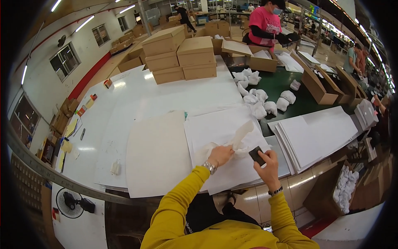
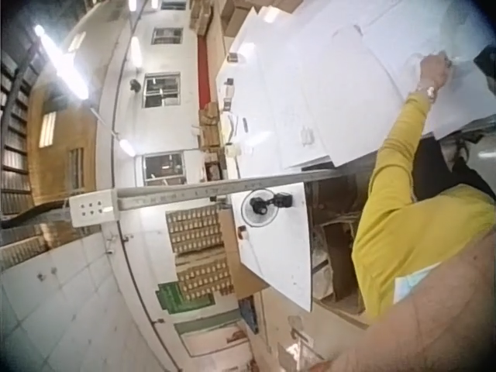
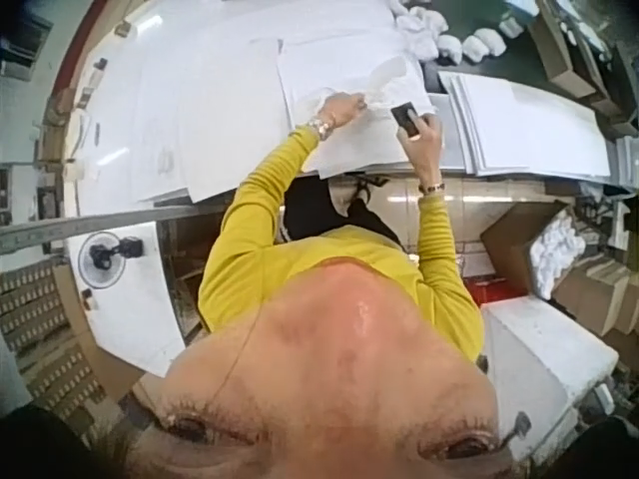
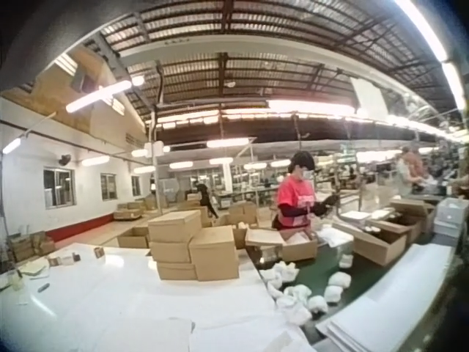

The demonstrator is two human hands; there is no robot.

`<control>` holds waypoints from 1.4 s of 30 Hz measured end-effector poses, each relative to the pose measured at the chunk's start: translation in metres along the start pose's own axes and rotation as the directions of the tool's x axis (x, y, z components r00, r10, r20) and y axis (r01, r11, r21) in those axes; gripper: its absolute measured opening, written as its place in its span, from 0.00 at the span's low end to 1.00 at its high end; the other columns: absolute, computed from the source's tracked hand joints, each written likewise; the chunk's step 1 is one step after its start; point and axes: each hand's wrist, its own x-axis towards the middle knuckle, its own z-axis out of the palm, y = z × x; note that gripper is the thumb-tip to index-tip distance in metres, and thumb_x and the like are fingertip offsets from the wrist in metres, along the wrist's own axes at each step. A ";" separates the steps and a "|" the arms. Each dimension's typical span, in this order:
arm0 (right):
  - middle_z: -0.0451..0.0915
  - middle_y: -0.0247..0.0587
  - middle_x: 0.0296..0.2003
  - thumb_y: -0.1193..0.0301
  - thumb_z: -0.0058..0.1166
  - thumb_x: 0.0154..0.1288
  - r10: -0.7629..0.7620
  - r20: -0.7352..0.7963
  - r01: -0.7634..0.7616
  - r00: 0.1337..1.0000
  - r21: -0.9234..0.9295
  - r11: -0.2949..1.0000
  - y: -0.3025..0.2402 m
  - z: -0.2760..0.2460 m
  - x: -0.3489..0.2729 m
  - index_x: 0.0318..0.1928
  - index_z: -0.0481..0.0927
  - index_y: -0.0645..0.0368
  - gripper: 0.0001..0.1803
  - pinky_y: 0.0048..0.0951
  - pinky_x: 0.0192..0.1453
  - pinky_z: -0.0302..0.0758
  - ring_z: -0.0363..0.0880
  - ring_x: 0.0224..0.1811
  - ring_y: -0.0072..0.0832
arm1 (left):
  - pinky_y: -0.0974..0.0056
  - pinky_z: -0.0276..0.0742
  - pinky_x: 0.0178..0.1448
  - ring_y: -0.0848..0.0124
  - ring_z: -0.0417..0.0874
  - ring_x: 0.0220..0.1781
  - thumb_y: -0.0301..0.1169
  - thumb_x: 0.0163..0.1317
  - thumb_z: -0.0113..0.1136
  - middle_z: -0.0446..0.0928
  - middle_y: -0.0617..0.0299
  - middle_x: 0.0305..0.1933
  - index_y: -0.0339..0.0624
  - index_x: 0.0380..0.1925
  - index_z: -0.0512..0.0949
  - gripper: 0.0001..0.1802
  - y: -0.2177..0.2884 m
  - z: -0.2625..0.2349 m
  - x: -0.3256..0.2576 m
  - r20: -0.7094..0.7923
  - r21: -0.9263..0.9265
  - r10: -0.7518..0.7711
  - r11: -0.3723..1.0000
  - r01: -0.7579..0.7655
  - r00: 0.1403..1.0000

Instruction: Folding and packing white tissue paper into bundles for shoe packaging.

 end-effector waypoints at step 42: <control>0.75 0.37 0.40 0.75 0.58 0.42 0.014 0.814 0.449 0.580 -0.334 0.829 -0.002 0.117 0.039 0.50 0.72 0.45 0.29 0.54 0.47 0.66 0.73 0.47 0.40 | 0.56 0.75 0.45 0.59 0.80 0.45 0.53 0.42 0.67 0.79 0.53 0.38 0.41 0.46 0.75 0.35 -0.101 0.018 0.002 0.344 -0.373 0.205 0.925 -0.067 0.916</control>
